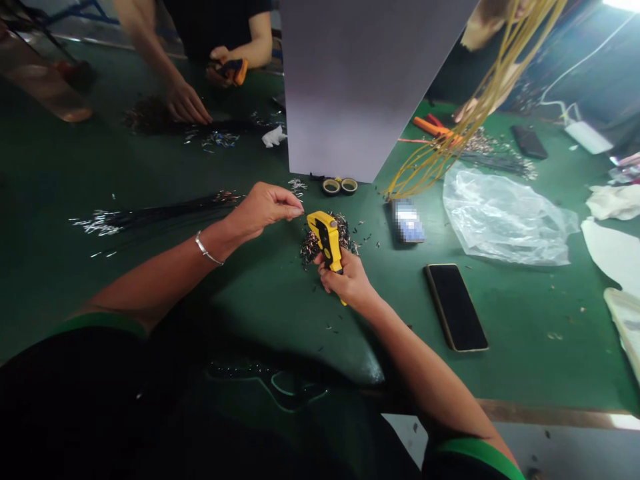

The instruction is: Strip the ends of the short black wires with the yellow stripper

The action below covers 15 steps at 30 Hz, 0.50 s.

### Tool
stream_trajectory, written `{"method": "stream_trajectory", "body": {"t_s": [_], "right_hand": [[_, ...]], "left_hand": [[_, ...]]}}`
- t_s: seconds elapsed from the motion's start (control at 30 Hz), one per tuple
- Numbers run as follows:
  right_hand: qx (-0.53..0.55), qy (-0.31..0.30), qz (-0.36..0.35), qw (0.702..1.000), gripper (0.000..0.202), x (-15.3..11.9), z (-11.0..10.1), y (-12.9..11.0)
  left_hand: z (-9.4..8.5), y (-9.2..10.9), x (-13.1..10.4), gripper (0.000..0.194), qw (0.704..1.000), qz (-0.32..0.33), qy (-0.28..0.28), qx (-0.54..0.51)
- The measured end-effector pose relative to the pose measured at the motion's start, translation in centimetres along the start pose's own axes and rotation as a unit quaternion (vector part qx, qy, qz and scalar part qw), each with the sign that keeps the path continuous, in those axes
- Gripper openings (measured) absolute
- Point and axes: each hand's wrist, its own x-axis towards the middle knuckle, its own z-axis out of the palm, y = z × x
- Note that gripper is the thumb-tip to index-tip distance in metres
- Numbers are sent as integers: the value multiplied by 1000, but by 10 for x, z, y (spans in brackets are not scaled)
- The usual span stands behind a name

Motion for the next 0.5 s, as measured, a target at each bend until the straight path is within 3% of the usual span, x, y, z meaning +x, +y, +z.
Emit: {"method": "stream_trajectory", "body": {"t_s": [0.5], "right_hand": [[37, 12, -23, 999, 19, 1, -7, 7]], "left_hand": [[1, -1, -2, 4, 1000, -3, 17, -12]]}}
